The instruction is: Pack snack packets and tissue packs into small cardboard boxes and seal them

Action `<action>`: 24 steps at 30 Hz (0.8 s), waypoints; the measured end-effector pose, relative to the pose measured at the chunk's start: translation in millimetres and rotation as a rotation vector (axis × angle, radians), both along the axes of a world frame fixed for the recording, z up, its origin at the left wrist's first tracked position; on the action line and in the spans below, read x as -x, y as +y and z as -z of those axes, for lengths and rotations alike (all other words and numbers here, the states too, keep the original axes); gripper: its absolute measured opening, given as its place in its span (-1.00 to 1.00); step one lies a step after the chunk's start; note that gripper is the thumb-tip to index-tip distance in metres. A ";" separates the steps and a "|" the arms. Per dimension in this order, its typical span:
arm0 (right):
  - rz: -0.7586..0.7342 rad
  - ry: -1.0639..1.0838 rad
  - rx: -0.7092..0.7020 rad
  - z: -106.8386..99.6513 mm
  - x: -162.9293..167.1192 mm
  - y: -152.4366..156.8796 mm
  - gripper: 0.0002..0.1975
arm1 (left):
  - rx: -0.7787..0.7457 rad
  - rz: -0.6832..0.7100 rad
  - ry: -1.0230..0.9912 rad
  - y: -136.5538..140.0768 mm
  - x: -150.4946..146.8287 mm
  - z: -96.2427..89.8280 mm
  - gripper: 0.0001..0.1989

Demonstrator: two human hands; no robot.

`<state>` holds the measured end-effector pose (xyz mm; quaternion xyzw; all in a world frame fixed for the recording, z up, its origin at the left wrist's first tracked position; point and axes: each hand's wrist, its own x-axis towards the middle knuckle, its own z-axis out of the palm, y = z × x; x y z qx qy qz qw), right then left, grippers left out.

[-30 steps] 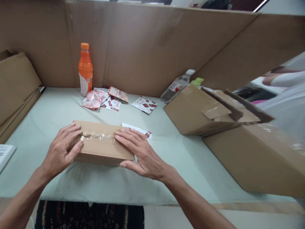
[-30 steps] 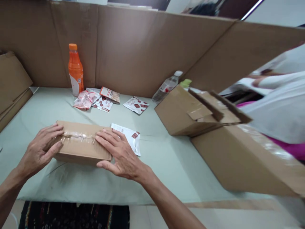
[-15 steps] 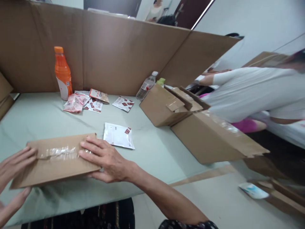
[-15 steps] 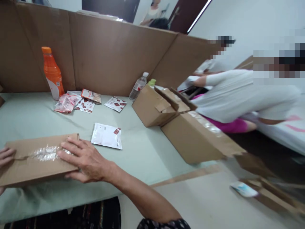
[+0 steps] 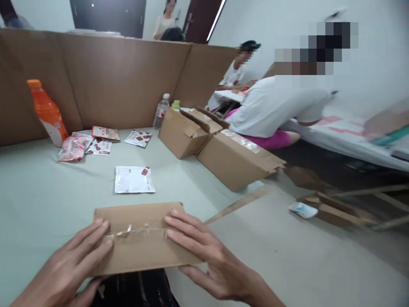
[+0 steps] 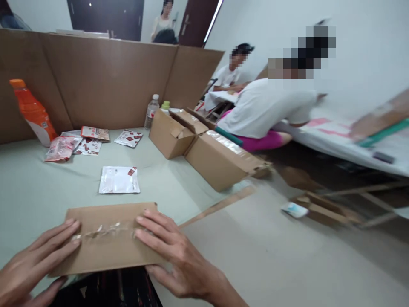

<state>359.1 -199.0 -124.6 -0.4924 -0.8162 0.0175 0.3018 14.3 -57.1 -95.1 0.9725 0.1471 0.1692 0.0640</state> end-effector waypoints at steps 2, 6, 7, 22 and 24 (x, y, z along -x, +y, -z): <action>0.154 0.004 -0.016 4.8 -24.9 -27.0 -0.37 | 0.041 0.113 -0.019 8.7 -53.4 -3.9 -0.38; 0.438 -0.027 -0.146 20.9 -70.7 -61.2 -0.36 | 0.118 0.373 0.036 40.7 -169.0 -6.0 -0.48; 0.507 -0.044 -0.183 25.5 -80.8 -64.0 -0.37 | 0.120 0.428 0.061 51.0 -199.3 -4.0 -0.50; 1.331 -0.166 -0.264 47.5 -160.1 48.4 -0.34 | 0.079 0.058 0.045 75.5 -231.0 92.2 -0.28; 1.291 -0.207 -0.392 50.2 -144.7 41.1 -0.30 | 0.060 -0.032 0.053 85.2 -175.7 92.2 -0.30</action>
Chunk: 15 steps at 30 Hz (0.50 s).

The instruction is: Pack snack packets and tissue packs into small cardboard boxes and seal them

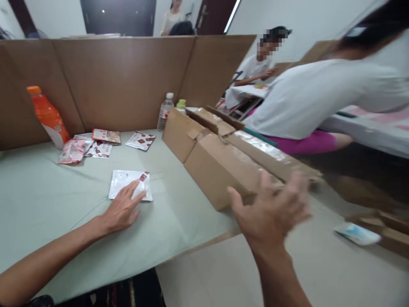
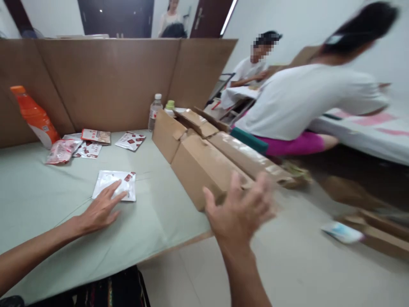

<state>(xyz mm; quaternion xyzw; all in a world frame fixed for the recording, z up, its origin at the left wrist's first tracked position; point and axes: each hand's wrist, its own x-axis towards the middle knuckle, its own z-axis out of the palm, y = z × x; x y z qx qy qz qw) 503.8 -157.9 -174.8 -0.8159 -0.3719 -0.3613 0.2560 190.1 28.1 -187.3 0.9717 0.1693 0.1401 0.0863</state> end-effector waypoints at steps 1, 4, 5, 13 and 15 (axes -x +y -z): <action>-0.072 -0.040 -0.017 3.5 10.9 -2.5 -0.32 | -0.009 -0.056 0.002 5.4 27.4 -0.5 -0.31; -0.501 -0.018 0.143 23.5 54.3 7.7 -0.41 | -0.037 -0.235 0.007 17.1 100.8 -0.4 -0.45; -0.645 0.026 0.269 32.1 71.0 19.0 -0.42 | -0.046 -0.285 0.010 18.0 120.6 0.6 -0.49; -0.785 0.094 0.854 53.1 168.9 191.8 -0.54 | -0.111 -0.479 0.032 -11.6 214.0 9.4 -0.62; -0.705 0.097 0.802 51.0 182.6 226.9 -0.53 | -0.151 -0.564 0.027 -3.7 244.2 -3.9 -0.61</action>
